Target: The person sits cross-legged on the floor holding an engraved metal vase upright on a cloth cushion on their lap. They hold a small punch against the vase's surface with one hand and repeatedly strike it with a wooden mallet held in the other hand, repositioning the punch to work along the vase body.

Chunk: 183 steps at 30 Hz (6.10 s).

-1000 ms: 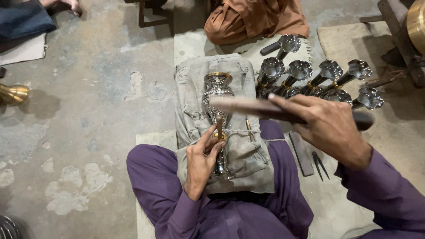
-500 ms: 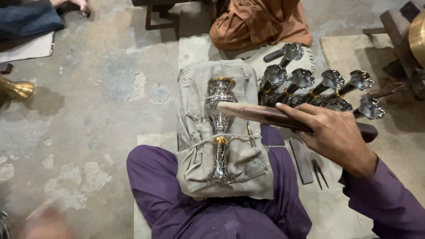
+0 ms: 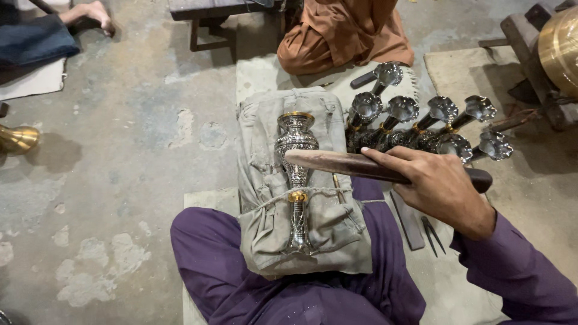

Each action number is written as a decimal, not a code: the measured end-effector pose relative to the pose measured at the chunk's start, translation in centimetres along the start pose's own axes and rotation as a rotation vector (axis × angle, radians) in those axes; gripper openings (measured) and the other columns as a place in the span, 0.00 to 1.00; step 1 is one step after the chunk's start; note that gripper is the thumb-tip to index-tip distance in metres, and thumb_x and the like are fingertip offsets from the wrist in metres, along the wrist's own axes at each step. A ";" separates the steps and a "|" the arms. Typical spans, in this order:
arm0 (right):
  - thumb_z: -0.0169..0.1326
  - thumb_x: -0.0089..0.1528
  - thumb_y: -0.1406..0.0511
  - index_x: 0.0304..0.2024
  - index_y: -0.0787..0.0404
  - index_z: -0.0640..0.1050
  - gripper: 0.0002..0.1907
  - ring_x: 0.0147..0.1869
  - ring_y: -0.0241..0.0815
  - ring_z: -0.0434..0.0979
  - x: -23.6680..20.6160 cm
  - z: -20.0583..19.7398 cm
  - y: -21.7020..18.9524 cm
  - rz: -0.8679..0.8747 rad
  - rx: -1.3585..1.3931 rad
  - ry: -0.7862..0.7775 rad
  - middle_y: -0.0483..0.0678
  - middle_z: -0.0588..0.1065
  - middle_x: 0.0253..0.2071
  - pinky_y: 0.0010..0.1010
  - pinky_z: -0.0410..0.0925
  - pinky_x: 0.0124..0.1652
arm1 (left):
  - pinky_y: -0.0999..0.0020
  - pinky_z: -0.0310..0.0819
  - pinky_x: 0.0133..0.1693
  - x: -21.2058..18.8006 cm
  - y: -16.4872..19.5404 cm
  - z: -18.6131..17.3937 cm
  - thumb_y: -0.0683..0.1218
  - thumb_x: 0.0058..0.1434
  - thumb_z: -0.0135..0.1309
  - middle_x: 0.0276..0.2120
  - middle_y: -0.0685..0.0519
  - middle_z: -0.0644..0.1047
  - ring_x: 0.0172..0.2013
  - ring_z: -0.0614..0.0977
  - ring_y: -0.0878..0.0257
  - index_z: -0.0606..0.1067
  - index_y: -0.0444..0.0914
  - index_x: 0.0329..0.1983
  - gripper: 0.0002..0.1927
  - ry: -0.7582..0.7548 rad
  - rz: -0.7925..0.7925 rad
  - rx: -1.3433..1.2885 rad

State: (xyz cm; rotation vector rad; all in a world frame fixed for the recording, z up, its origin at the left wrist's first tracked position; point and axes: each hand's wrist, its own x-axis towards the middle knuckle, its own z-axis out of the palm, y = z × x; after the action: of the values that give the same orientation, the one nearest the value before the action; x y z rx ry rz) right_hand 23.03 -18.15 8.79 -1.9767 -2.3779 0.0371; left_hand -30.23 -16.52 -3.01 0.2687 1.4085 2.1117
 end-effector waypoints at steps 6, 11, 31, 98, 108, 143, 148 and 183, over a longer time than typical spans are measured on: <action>0.64 0.49 0.65 0.67 0.38 0.70 0.42 0.34 0.43 0.81 -0.7 0.2 0.3 -0.018 -0.017 0.025 0.40 0.79 0.41 0.37 0.71 0.26 | 0.57 0.84 0.49 -3.0 -4.2 1.2 0.36 0.63 0.59 0.42 0.31 0.80 0.44 0.85 0.46 0.64 0.28 0.67 0.29 -0.491 0.054 0.447; 0.63 0.52 0.64 0.71 0.33 0.68 0.45 0.30 0.38 0.79 -1.0 0.8 0.6 0.066 -0.062 -0.082 0.37 0.78 0.40 0.33 0.71 0.23 | 0.61 0.84 0.42 -12.0 -11.2 6.5 0.38 0.60 0.61 0.39 0.39 0.85 0.39 0.88 0.53 0.66 0.31 0.66 0.31 -0.890 -0.158 0.512; 0.60 0.56 0.65 0.69 0.40 0.72 0.37 0.30 0.39 0.80 0.5 2.5 1.2 -0.034 -0.075 -0.086 0.40 0.79 0.41 0.32 0.71 0.22 | 0.72 0.85 0.42 -19.4 -13.7 11.0 0.35 0.60 0.61 0.37 0.45 0.86 0.40 0.88 0.65 0.71 0.34 0.65 0.28 -1.267 -0.090 0.467; 0.59 0.60 0.57 0.70 0.44 0.68 0.34 0.30 0.36 0.78 1.0 -0.1 1.1 -0.142 -0.107 0.045 0.42 0.80 0.43 0.30 0.74 0.27 | 0.70 0.84 0.43 -20.7 -13.5 10.7 0.37 0.60 0.62 0.38 0.45 0.86 0.40 0.89 0.63 0.73 0.36 0.63 0.27 -1.219 0.056 0.485; 0.62 0.57 0.53 0.70 0.44 0.70 0.37 0.32 0.39 0.80 0.6 -0.6 0.9 -0.152 -0.133 0.126 0.44 0.81 0.43 0.31 0.74 0.29 | 0.70 0.84 0.42 -20.7 -13.2 10.7 0.37 0.61 0.61 0.37 0.45 0.86 0.39 0.90 0.63 0.72 0.36 0.64 0.27 -1.204 0.034 0.521; 0.63 0.59 0.60 0.70 0.46 0.74 0.35 0.32 0.36 0.80 0.1 -0.8 1.5 -0.116 -0.081 0.107 0.47 0.81 0.48 0.26 0.73 0.28 | 0.71 0.83 0.42 -20.6 -13.0 10.6 0.38 0.60 0.62 0.36 0.45 0.86 0.40 0.89 0.62 0.73 0.36 0.63 0.26 -1.227 0.010 0.548; 0.64 0.53 0.54 0.66 0.41 0.75 0.37 0.33 0.37 0.81 0.0 -0.7 1.5 -0.181 -0.277 0.103 0.43 0.82 0.45 0.27 0.72 0.25 | 0.71 0.83 0.45 -20.5 -13.1 10.6 0.37 0.63 0.60 0.38 0.45 0.86 0.43 0.89 0.62 0.73 0.37 0.64 0.25 -1.243 -0.022 0.478; 0.58 0.62 0.56 0.66 0.42 0.73 0.29 0.27 0.34 0.79 1.0 -0.3 1.5 -0.082 -0.002 -0.046 0.44 0.81 0.46 0.27 0.66 0.14 | 0.68 0.84 0.46 -19.9 -13.0 10.8 0.39 0.61 0.61 0.38 0.43 0.86 0.44 0.89 0.60 0.72 0.39 0.66 0.28 -1.304 -0.031 0.508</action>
State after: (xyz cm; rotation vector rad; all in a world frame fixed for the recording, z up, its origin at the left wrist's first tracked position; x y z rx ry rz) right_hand 24.34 -16.86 9.08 -1.8971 -2.4859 0.0775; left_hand -4.46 -15.87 -7.13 1.4644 0.9946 0.9982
